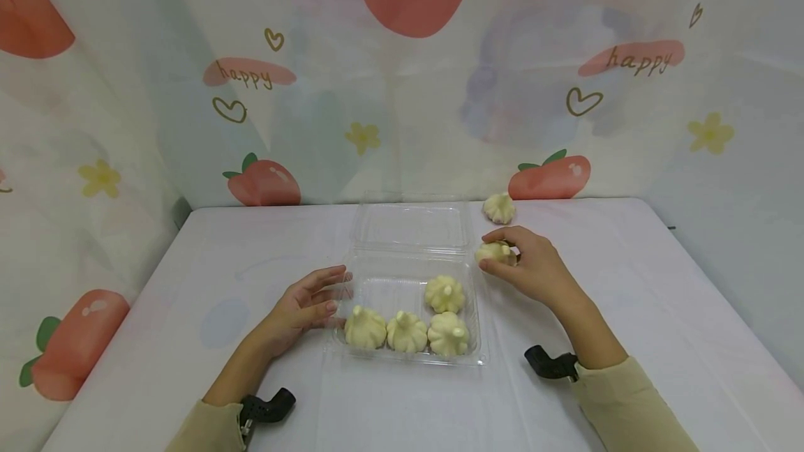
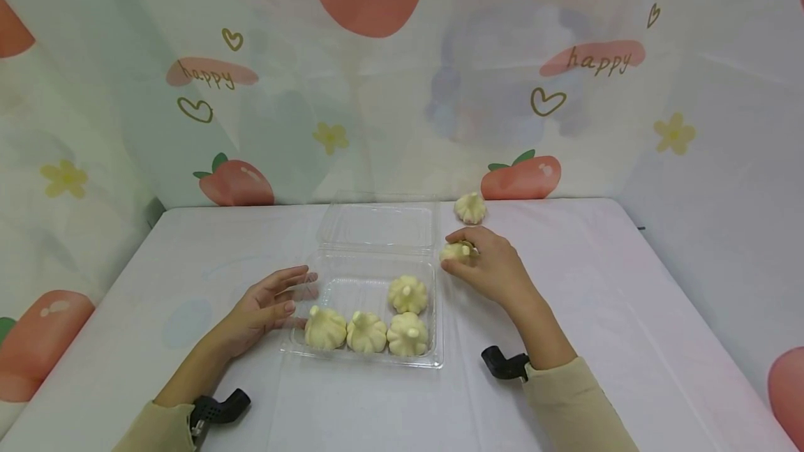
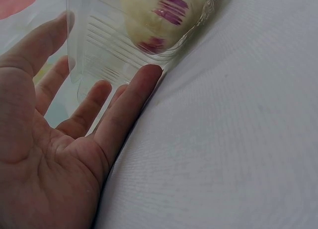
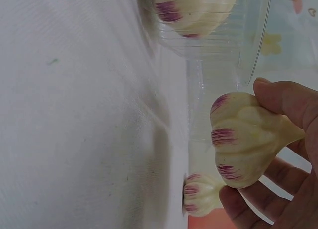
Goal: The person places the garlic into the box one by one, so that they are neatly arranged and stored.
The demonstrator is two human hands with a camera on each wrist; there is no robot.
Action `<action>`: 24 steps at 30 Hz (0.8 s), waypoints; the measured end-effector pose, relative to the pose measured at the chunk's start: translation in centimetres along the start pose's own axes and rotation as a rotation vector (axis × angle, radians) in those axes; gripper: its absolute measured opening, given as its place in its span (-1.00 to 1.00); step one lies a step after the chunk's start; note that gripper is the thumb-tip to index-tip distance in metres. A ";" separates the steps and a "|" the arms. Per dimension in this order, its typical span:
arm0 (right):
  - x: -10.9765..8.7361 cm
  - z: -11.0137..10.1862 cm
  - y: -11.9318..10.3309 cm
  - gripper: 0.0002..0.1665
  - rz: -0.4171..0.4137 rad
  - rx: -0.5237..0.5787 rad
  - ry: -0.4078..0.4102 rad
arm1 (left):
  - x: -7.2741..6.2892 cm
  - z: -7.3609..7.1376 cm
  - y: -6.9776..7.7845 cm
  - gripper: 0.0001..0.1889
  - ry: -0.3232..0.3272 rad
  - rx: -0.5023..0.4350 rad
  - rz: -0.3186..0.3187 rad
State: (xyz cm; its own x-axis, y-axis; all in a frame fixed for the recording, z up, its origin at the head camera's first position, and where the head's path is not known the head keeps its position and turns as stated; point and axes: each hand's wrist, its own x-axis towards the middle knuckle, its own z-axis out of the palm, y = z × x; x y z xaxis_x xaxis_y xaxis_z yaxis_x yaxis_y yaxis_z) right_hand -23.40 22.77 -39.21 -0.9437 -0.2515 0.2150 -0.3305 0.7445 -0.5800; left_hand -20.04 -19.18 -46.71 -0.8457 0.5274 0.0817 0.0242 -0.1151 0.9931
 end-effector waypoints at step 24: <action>0.0 0.1 0.1 -0.53 0.003 -0.003 -0.004 | -0.1 0.1 0.2 -0.34 0.002 0.001 0.003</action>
State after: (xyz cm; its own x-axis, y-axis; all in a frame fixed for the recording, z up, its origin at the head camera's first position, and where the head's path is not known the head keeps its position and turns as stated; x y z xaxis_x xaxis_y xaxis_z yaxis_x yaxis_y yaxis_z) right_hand -23.43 22.76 -39.33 -0.9447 -0.2518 0.2102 -0.3277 0.7469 -0.5786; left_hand -19.91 -19.13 -46.55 -0.8467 0.5253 0.0846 0.0273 -0.1158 0.9929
